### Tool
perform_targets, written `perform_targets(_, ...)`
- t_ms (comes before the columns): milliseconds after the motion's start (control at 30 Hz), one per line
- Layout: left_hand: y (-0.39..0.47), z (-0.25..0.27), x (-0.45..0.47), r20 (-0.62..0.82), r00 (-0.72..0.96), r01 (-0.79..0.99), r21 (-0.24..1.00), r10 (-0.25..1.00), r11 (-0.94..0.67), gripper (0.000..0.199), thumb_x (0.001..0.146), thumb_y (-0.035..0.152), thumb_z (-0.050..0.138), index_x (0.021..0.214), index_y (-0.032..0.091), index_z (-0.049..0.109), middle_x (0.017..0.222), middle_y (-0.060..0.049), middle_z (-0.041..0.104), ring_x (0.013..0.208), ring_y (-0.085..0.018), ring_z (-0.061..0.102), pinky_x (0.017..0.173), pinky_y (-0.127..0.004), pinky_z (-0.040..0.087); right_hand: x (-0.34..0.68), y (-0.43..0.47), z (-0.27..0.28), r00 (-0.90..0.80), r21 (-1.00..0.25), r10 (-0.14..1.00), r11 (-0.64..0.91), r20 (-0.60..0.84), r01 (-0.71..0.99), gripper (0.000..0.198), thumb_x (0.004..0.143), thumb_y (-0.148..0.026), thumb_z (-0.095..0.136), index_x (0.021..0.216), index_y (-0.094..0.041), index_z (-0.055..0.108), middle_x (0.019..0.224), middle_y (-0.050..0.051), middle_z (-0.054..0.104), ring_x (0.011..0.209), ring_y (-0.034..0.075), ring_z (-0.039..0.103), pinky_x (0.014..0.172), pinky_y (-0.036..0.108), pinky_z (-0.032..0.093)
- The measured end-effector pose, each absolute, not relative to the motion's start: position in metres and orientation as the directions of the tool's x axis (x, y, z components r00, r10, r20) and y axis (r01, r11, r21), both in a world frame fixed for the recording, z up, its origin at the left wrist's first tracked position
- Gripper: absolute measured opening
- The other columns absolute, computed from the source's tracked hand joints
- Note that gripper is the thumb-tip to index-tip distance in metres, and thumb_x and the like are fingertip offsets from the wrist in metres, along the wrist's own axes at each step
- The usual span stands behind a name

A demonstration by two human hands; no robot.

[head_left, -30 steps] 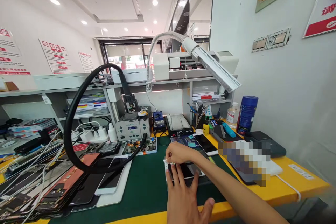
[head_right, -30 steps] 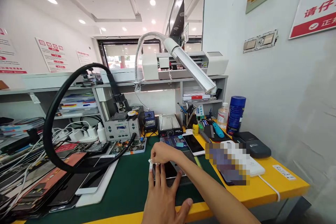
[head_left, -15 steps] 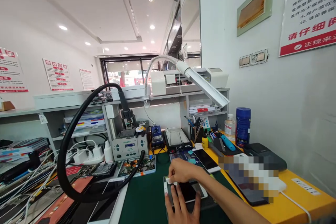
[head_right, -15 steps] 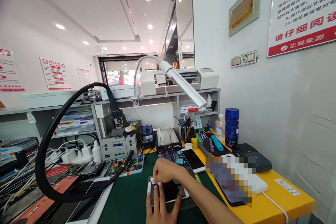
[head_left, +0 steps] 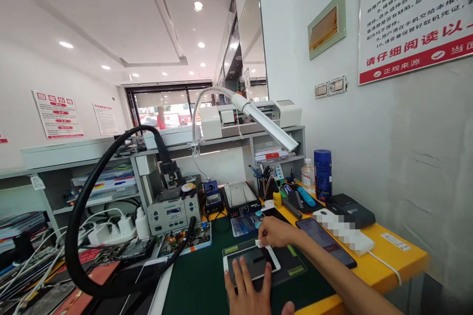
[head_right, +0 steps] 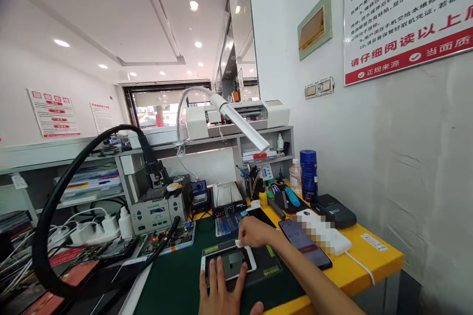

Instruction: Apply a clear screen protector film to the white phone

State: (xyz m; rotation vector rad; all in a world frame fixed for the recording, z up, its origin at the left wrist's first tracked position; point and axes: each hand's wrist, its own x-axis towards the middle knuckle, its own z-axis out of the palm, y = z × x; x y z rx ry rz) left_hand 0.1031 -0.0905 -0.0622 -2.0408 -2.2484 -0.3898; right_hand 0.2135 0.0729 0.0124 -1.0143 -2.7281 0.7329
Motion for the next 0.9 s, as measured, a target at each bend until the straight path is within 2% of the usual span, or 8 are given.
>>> perform_targets(133,-0.102,-0.047,0.098,0.098,-0.049,0.978,0.205,0.994,0.028,0.080,0.082,0.086,0.031,0.149,0.043,0.033,0.160,-0.011,0.032,0.145,-0.053,0.012,0.109,-0.079,0.011,0.221,0.077,0.011,-0.758,-0.478,0.646,0.639,-0.090,0.602,0.017,0.091,-0.026,0.068,0.086,-0.012,0.075,0.071,0.003,0.070,0.065,0.015,0.066,0.061,0.025,0.053)
perform_targets(233,-0.106,-0.046,0.096,0.120,-0.034,0.978,0.209,0.992,0.008,0.082,0.083,0.087,0.026,0.151,0.041,0.031,0.162,-0.012,0.029,0.146,-0.053,0.009,0.110,-0.078,0.010,0.225,0.080,0.007,-0.751,-0.463,0.644,0.627,-0.146,0.627,0.020,0.096,-0.033,0.065,0.092,-0.013,0.068,0.081,0.000,0.069,0.068,0.013,0.066,0.066,0.029,0.057)
perform_targets(367,-0.106,-0.051,0.096,0.166,-0.035,0.984,0.180,0.986,0.005,0.080,0.084,0.085,0.025,0.151,0.041,0.033,0.161,-0.014,0.032,0.146,-0.053,0.013,0.111,-0.076,0.011,0.230,0.080,0.007,-0.744,-0.450,0.645,0.620,-0.174,0.643,0.022,0.098,-0.035,0.062,0.101,-0.013,0.066,0.092,0.002,0.069,0.074,0.015,0.067,0.068,0.031,0.058)
perform_targets(600,-0.104,-0.059,0.095,0.218,-0.017,0.989,0.145,0.976,-0.015,0.082,0.085,0.083,0.029,0.152,0.036,0.036,0.158,-0.016,0.038,0.146,-0.054,0.018,0.110,-0.076,0.011,0.236,0.068,0.008,-0.745,-0.442,0.666,0.655,-0.045,0.613,0.021,0.094,-0.034,0.067,0.094,-0.013,0.070,0.094,0.003,0.072,0.086,0.019,0.068,0.079,0.035,0.056)
perform_targets(767,-0.107,-0.057,0.094,0.207,-0.003,0.990,0.140,0.978,-0.027,0.081,0.086,0.083,0.031,0.152,0.036,0.036,0.160,-0.015,0.036,0.146,-0.053,0.017,0.112,-0.075,0.006,0.245,0.051,0.004,-0.735,-0.466,0.677,0.662,0.034,0.588,0.018,0.087,-0.025,0.067,0.090,-0.011,0.079,0.087,0.008,0.077,0.081,0.020,0.068,0.066,0.024,0.046)
perform_targets(900,-0.108,-0.057,0.095,0.228,-0.001,0.988,0.150,0.974,-0.034,0.079,0.088,0.082,0.028,0.152,0.037,0.037,0.160,-0.016,0.035,0.147,-0.052,0.016,0.113,-0.073,0.006,0.255,0.032,0.002,-0.741,-0.466,0.669,0.674,0.058,0.573,0.025,0.092,-0.027,0.059,0.088,-0.014,0.080,0.089,0.007,0.076,0.075,0.018,0.065,0.061,0.024,0.040)
